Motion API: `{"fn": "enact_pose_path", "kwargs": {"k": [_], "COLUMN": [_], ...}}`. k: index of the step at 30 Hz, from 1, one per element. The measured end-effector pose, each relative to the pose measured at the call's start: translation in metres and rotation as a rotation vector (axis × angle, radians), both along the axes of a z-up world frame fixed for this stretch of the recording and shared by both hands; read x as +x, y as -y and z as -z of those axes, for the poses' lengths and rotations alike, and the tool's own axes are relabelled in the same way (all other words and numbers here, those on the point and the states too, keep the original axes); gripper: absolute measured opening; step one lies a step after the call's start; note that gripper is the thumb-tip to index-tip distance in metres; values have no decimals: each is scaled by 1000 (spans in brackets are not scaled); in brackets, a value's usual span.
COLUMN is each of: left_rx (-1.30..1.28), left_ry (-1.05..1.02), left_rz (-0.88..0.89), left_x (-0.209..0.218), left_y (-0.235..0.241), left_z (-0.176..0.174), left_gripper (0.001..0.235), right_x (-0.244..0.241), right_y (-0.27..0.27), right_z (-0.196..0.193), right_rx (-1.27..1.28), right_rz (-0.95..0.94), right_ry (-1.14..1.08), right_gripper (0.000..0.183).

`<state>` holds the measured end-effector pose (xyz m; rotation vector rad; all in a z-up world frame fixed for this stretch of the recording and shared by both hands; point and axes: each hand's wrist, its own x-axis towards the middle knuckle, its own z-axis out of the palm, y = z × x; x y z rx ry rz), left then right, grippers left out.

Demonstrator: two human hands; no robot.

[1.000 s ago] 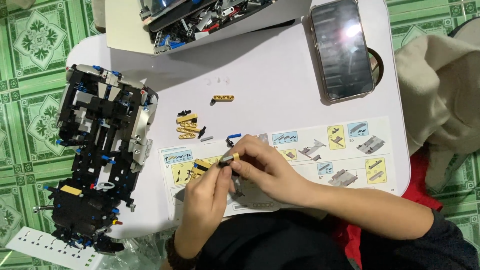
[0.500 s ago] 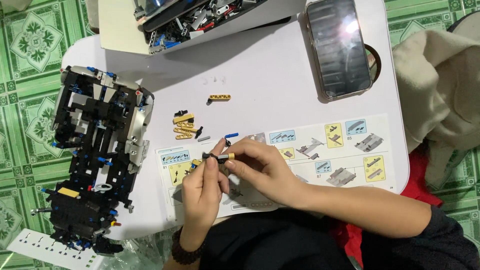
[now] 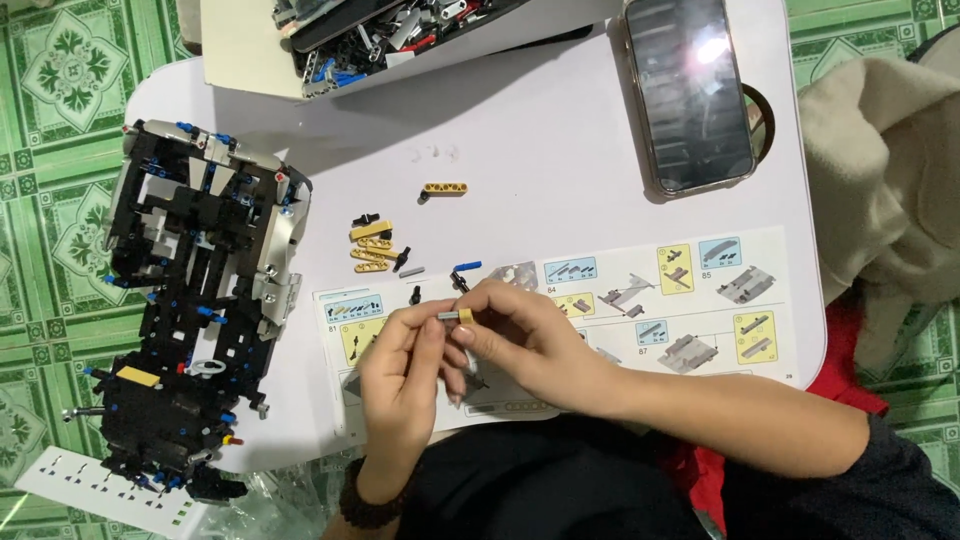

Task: The person assembles a Lego model by selecting small pieces from a box and connecting them according to an instruction manual. They repeatedly pick up tan, black, and blue pieces, align them, and press them together to form sub-assemblies on a white table.

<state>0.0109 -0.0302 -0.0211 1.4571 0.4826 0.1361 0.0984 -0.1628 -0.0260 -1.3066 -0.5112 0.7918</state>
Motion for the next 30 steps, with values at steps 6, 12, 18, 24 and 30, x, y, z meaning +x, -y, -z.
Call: {"fn": "enact_pose_path", "kwargs": {"k": [6,12,18,24,30], "left_rx": [435,1070,1297,1306,1260], "left_ry": [-130,9,-178,-156,-95], "left_rz": [-127,135,305,423,606], "left_x": [-4,-6,-4,-1,9], "left_y": [-12,-43,-55,-64,-72], "left_z": [-19,-20,-7,3,-4], "left_gripper": [19,27,23,20,7], "right_x": [26,34,17,16,18], "right_y": [8,9,9,8,5], "right_z": [1,-12,14,12,14], "right_rx": [158,-283,-419,-409,-335], "right_rz": [109,-162,-296,-246,-155], "right_ry": [-80,586,954,998,940], "right_gripper": [22,14,14,10,5]}}
